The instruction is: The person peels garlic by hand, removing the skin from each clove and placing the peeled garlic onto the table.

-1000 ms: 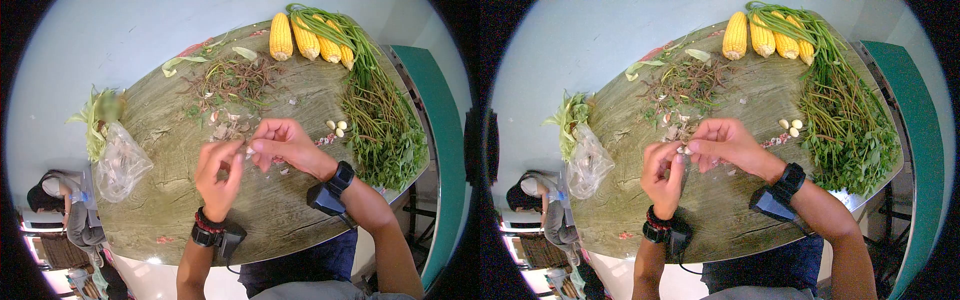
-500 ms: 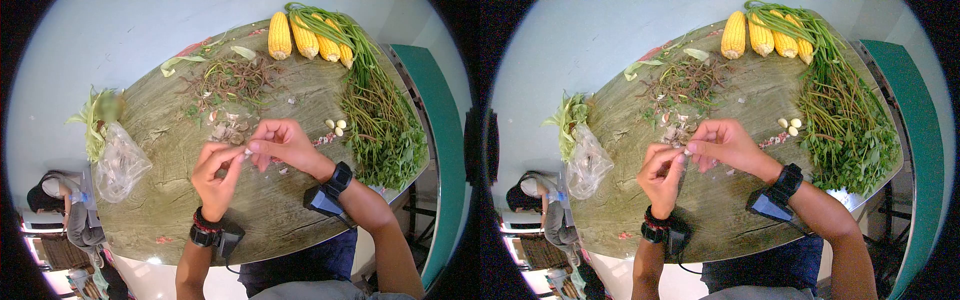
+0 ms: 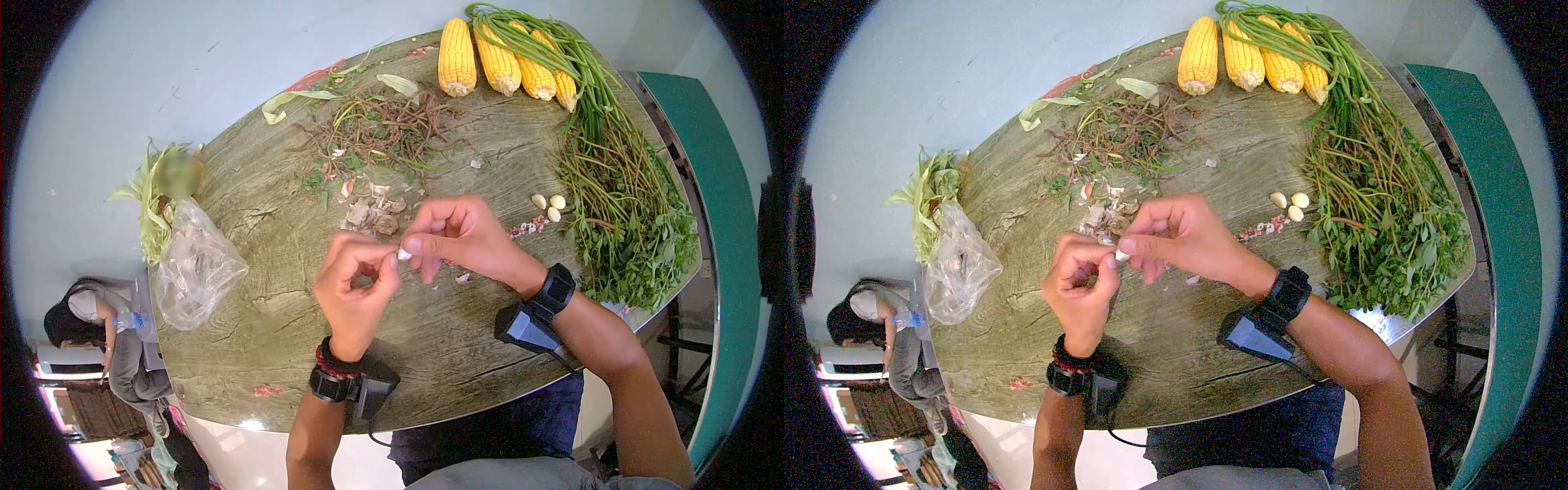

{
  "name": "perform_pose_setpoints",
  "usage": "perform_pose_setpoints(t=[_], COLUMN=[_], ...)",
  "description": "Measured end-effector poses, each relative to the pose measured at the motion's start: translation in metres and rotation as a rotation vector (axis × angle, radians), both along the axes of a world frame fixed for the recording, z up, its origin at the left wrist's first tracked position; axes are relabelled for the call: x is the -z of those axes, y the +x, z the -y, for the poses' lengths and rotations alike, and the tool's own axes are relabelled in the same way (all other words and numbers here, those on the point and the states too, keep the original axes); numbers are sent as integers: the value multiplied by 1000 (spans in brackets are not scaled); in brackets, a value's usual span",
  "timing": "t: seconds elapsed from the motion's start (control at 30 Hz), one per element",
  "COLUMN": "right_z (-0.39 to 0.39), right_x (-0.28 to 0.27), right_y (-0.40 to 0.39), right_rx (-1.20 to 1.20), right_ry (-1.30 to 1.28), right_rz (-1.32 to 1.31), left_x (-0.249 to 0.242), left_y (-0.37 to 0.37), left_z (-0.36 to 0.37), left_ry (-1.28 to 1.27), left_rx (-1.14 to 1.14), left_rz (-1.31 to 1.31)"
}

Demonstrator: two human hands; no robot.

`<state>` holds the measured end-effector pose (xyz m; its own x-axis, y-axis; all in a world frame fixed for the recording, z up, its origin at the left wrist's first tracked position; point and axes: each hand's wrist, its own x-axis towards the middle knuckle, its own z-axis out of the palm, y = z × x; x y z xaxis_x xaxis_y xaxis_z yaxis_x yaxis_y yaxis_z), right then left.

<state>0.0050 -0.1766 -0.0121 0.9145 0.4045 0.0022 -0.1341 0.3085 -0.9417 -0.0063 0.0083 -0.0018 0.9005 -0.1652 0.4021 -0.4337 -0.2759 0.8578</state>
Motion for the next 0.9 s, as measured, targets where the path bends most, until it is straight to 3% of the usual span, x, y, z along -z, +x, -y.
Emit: perform_pose_setpoints(t=[0.3, 0.6, 0.8, 0.9], right_z=[-2, -4, 0, -1], right_x=[-7, -1, 1, 2], right_y=[-2, -3, -2, -4], right_rx=[-82, -92, -141, -157], right_ry=[5, 68, 9, 58], right_rz=[-21, -19, 12, -16], left_x=[0, 0, 0, 3], left_y=[0, 0, -5, 2], left_z=[2, 1, 2, -1], left_ry=[72, 81, -30, -19], left_rx=[-105, -137, -187, -318], left_rz=[197, 242, 113, 173])
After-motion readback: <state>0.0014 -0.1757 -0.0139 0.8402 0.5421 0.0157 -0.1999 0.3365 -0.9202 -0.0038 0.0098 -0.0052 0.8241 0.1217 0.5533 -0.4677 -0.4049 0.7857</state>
